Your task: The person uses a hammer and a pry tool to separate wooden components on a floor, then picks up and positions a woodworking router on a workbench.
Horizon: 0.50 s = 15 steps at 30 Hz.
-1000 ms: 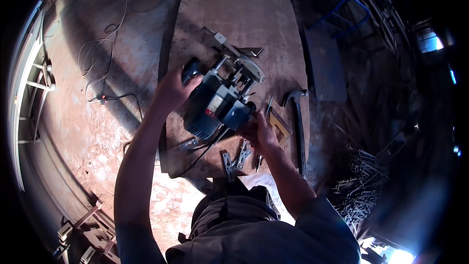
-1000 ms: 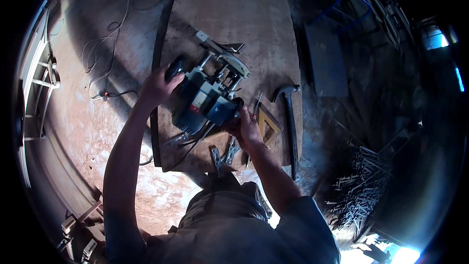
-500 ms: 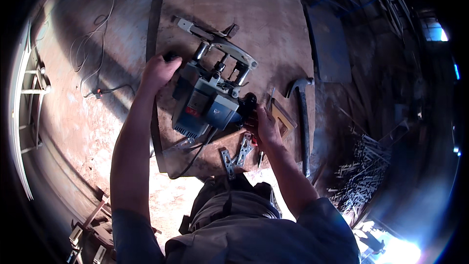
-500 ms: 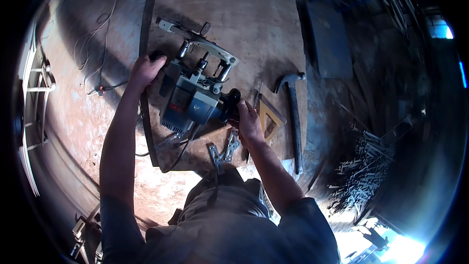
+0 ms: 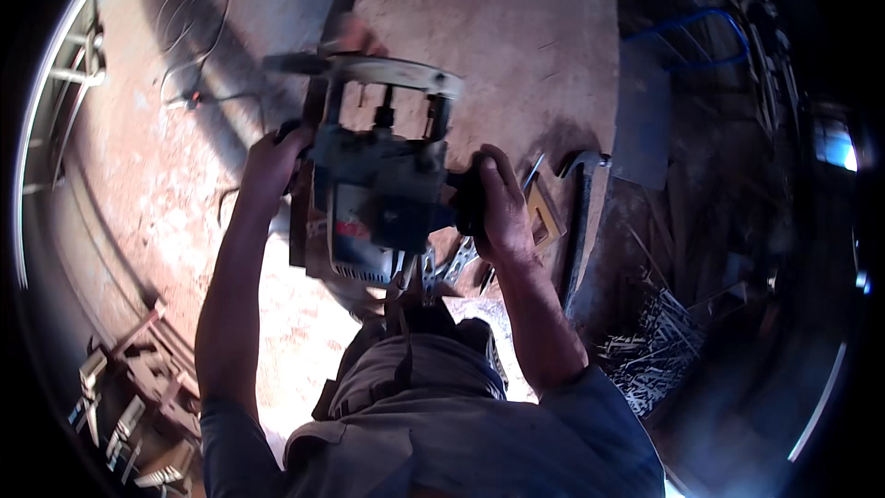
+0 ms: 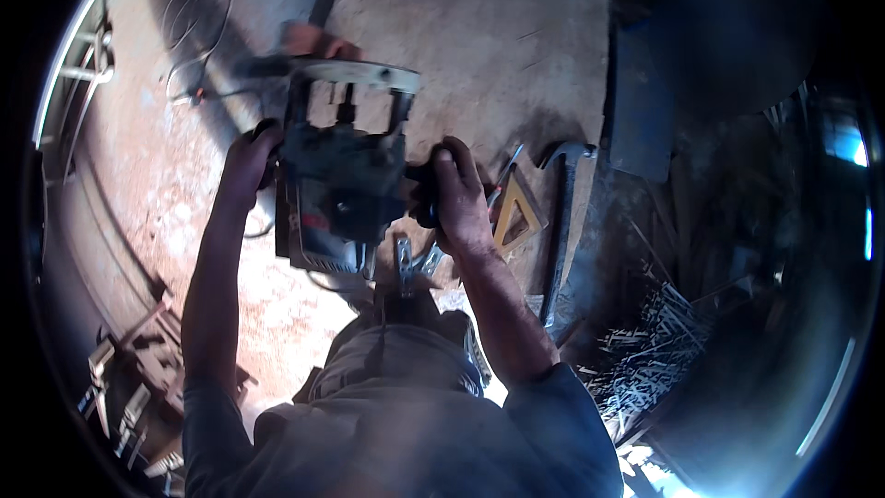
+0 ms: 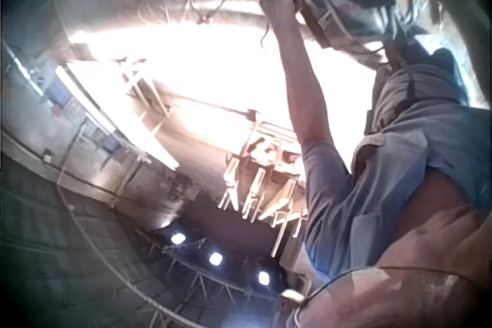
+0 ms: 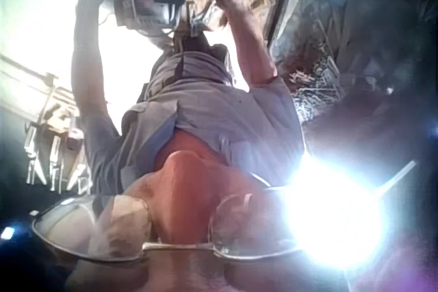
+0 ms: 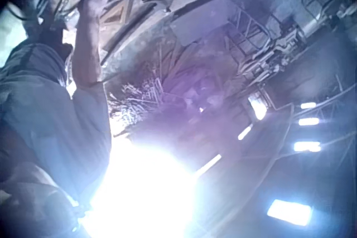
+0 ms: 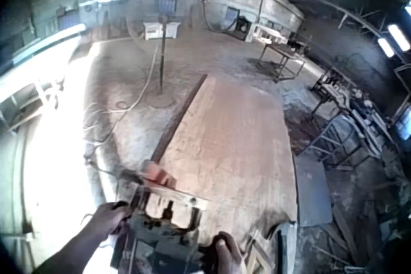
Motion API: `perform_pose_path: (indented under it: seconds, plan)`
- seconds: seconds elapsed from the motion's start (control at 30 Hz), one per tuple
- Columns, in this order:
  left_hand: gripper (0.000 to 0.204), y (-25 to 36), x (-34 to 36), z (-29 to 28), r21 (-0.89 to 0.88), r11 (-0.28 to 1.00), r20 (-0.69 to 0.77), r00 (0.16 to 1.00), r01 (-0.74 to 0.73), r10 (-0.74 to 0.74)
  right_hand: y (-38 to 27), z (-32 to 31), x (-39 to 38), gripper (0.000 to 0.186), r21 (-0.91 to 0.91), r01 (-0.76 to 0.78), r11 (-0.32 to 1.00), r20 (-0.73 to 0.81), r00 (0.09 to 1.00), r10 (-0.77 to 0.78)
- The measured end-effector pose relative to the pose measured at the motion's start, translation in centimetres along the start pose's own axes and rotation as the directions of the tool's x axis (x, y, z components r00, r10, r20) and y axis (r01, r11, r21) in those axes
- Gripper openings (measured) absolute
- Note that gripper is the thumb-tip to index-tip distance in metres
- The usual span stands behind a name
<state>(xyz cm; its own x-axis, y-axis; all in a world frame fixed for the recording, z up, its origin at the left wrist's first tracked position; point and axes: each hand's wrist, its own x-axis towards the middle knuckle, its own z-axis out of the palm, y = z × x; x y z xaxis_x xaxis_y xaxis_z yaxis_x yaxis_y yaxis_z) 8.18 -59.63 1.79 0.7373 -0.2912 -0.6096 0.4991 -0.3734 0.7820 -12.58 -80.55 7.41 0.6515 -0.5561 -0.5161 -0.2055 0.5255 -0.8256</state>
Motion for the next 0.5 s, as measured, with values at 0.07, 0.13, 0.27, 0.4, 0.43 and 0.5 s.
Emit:
perform_pose_path:
  seconds: [0.07, 0.13, 0.27, 0.4, 0.43, 0.5]
  plan:
    - [0.030, -4.4, -4.7, -4.0, -0.174, 0.984, -0.116, 0.992, 0.026, -0.047, 0.6, 2.4, -1.6, 0.040, -0.120, -0.065, 0.991, 0.171, 0.982, 0.085]
    - [0.027, -8.8, -8.9, -7.9, -0.338, 0.941, -0.184, 0.980, 0.007, -0.073, 2.7, 6.2, -2.8, 0.045, -0.181, -0.034, 0.983, 0.222, 0.972, 0.075]
    - [0.020, -18.4, -19.2, -15.4, -0.590, 0.803, -0.277, 0.955, -0.084, -0.104, 8.4, 13.2, -7.2, 0.054, -0.449, 0.007, 0.894, 0.511, 0.822, 0.250]
    - [0.022, -31.4, -29.4, -19.1, -0.772, 0.576, -0.446, 0.874, -0.268, -0.192, 13.8, 21.1, -15.3, 0.064, -0.584, 0.356, 0.730, 0.775, 0.513, 0.369]
    - [0.025, -35.2, -31.7, -19.9, -0.808, 0.526, -0.462, 0.839, -0.265, -0.288, 15.6, 22.6, -17.6, 0.067, -0.564, 0.403, 0.721, 0.813, 0.424, 0.399]
    - [0.032, -40.4, -37.3, -21.1, -0.863, 0.385, -0.467, 0.805, -0.326, -0.366, 19.2, 26.2, -22.3, 0.076, -0.568, 0.474, 0.673, 0.819, 0.244, 0.520]
